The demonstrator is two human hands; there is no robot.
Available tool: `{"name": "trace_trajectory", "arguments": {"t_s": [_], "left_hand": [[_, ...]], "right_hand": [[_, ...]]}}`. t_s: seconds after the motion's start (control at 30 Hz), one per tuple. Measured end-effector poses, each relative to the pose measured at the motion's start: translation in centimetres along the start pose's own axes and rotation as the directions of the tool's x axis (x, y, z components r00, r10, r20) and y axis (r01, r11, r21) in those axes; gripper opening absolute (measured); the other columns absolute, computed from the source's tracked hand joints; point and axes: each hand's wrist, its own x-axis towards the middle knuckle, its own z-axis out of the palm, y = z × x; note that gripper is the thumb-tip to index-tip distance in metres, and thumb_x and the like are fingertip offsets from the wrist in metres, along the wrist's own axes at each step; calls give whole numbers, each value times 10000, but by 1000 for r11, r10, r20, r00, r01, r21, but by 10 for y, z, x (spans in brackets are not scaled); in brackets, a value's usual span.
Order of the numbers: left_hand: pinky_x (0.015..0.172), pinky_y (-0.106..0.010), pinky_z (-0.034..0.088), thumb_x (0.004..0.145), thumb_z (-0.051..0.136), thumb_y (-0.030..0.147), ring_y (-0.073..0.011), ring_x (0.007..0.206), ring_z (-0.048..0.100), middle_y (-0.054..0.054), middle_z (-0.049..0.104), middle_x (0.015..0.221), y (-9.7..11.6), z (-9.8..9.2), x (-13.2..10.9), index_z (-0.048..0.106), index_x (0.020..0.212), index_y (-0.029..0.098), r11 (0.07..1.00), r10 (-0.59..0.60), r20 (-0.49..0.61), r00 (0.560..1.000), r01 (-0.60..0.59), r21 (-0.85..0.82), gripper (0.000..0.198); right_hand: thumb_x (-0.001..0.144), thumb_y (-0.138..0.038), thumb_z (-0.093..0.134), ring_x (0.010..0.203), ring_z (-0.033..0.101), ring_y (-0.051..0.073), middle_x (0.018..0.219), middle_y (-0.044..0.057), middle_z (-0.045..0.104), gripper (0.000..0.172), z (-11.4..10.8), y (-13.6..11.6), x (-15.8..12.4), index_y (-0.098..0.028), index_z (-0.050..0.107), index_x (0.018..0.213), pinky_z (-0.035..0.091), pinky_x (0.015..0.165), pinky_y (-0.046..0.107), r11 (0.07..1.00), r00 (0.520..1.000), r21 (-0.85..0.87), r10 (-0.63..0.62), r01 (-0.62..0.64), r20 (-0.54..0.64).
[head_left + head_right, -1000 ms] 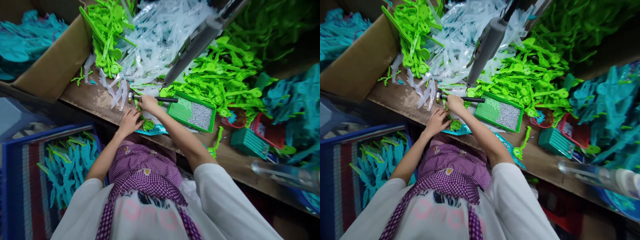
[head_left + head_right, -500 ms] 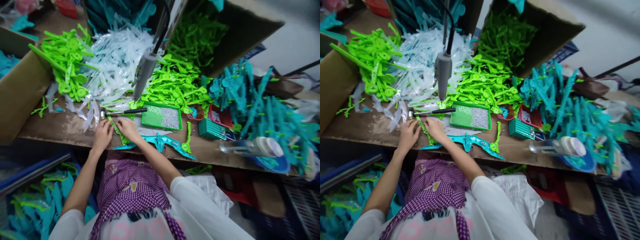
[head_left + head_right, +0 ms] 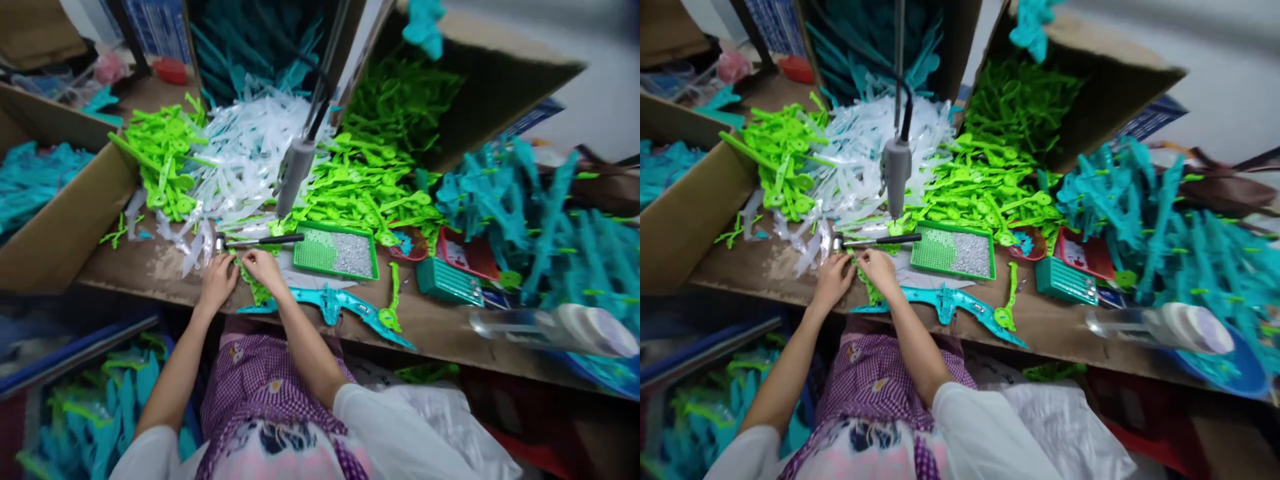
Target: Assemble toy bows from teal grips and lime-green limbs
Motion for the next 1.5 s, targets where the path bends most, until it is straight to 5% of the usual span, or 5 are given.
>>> {"name": "trace_trajectory", "arguments": {"t_s": [0.5, 0.73, 0.87, 1.13, 1.5], "left_hand": [[941, -418, 490, 958, 461, 293, -254, 987, 612, -102, 674, 1025, 4, -5, 12, 706, 1056, 173, 985, -121, 65, 990, 128, -113, 290], [919, -395, 509, 929, 477, 192, -242, 972, 632, -92, 675, 972, -1, -4, 16, 718, 1023, 182, 981, -112, 92, 989, 125, -145, 258], [900, -385, 514, 907, 533, 165, -237, 938, 643, -84, 675, 931, -1, -3, 17, 724, 1001, 178, 980, -140, 76, 987, 149, -135, 213], [852, -339, 522, 898, 590, 177, -196, 885, 649, -78, 681, 985, 0, 2, 10, 692, 1047, 170, 956, -193, -14, 981, 185, -227, 180], [845, -336, 527, 867, 618, 161, -201, 928, 632, -76, 658, 965, 4, -3, 5, 678, 996, 169, 955, -203, 51, 978, 209, -209, 142]], "right_hand": [[989, -298, 368, 949, 662, 219, 1157, 74, 700, 312, 23, 2, -30, -256, 639, 1136, 450, 776, 307, 940, 973, -252, -227, 228, 34], [996, -323, 356, 957, 651, 222, 1122, 68, 702, 319, 15, 2, -20, -232, 613, 1163, 439, 778, 304, 980, 992, -177, -103, 88, -77], [991, -267, 353, 990, 636, 239, 1189, 103, 663, 335, 14, -2, -15, -206, 597, 1213, 418, 834, 329, 925, 973, -338, -214, 173, -88], [1000, -334, 391, 981, 627, 208, 1125, 78, 662, 324, 20, 1, 5, -203, 640, 1160, 422, 814, 294, 953, 982, -251, -185, 171, -36], [1000, -298, 365, 1008, 628, 256, 1108, 120, 684, 323, -7, -8, 12, -188, 652, 1101, 392, 847, 355, 863, 957, -417, -233, 285, 172]]}}
